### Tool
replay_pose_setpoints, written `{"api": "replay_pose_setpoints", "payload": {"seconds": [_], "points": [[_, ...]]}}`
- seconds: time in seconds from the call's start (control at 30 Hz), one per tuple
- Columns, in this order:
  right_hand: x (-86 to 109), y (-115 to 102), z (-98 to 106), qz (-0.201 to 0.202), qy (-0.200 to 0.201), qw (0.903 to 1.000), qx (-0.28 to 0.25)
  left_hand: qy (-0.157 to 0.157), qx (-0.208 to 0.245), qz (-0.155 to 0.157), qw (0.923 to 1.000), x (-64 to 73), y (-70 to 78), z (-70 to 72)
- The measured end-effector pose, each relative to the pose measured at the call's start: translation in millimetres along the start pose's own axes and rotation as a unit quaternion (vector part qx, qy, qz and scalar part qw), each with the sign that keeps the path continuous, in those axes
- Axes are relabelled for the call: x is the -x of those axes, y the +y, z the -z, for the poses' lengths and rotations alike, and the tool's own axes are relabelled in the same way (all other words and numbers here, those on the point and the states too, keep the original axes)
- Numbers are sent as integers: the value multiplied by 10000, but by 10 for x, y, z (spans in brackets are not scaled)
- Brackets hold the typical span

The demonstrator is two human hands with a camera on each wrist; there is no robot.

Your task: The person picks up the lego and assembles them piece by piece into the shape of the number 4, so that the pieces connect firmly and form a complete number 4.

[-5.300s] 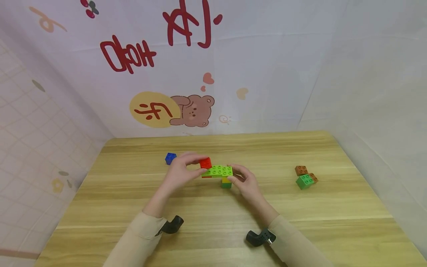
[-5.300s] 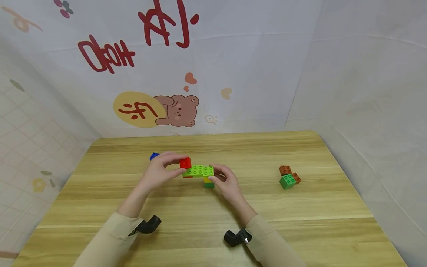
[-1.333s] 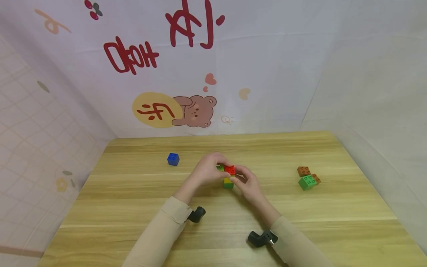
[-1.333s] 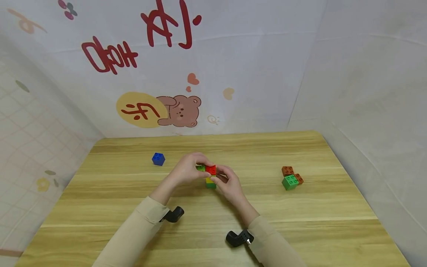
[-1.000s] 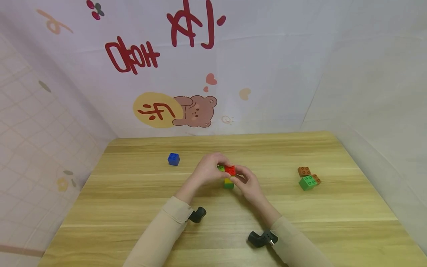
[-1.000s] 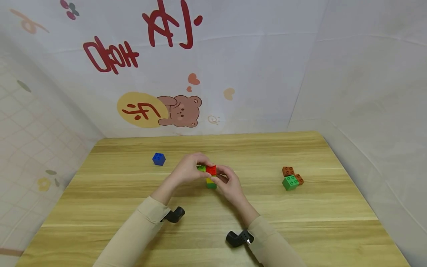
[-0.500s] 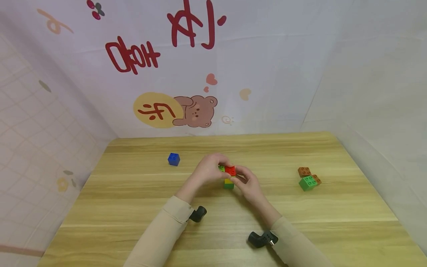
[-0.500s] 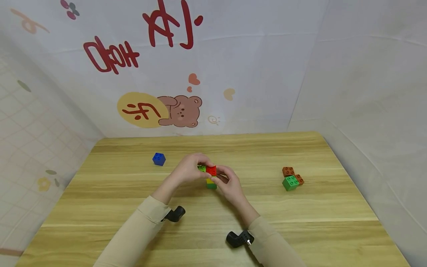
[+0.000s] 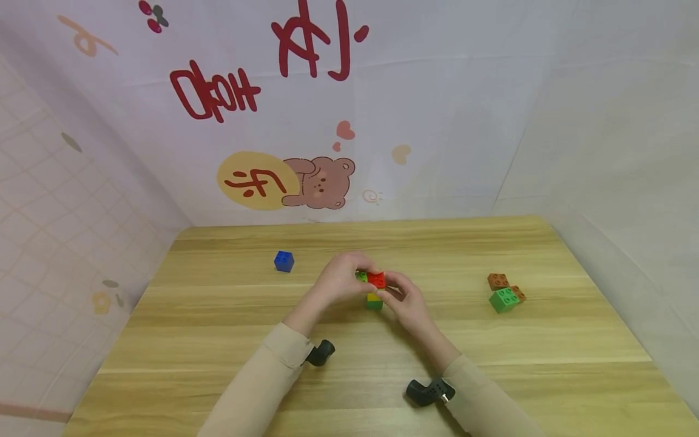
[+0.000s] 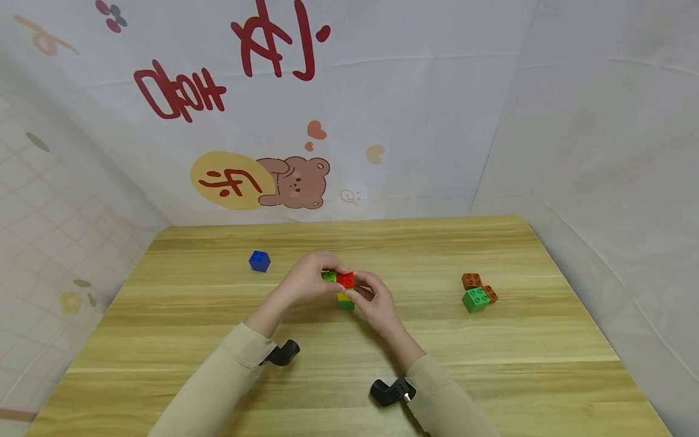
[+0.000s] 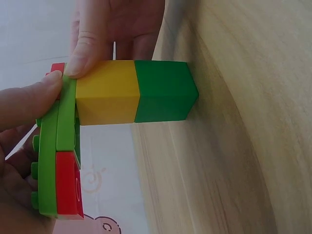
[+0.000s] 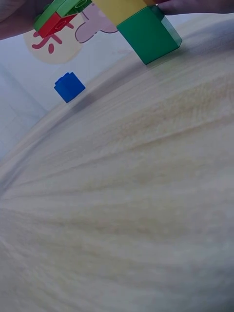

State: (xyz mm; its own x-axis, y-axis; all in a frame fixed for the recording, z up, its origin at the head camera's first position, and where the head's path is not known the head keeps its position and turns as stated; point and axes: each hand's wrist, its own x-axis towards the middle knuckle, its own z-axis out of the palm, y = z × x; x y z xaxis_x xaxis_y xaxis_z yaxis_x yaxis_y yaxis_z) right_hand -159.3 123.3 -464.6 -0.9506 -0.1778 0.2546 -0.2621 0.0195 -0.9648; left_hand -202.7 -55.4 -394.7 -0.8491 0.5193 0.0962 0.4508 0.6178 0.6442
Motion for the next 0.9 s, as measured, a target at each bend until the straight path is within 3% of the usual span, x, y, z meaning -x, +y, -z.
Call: {"api": "replay_pose_setpoints", "payload": {"seconds": [0.27, 0.53, 0.7, 0.9], "points": [[-2, -10, -6, -40, -5, 10000, 19, -8, -71, -41, 10000, 41, -6, 11], [2, -8, -8, -64, 16, 10000, -30, 267, 537, -156, 9981, 102, -126, 46], [6, -7, -11, -131, 87, 9999, 7, 615, 970, 143, 9933, 169, -223, 153], [11, -21, -19, -188, 137, 9997, 0, 1055, 1120, 540, 9866, 250, -392, 295]]}}
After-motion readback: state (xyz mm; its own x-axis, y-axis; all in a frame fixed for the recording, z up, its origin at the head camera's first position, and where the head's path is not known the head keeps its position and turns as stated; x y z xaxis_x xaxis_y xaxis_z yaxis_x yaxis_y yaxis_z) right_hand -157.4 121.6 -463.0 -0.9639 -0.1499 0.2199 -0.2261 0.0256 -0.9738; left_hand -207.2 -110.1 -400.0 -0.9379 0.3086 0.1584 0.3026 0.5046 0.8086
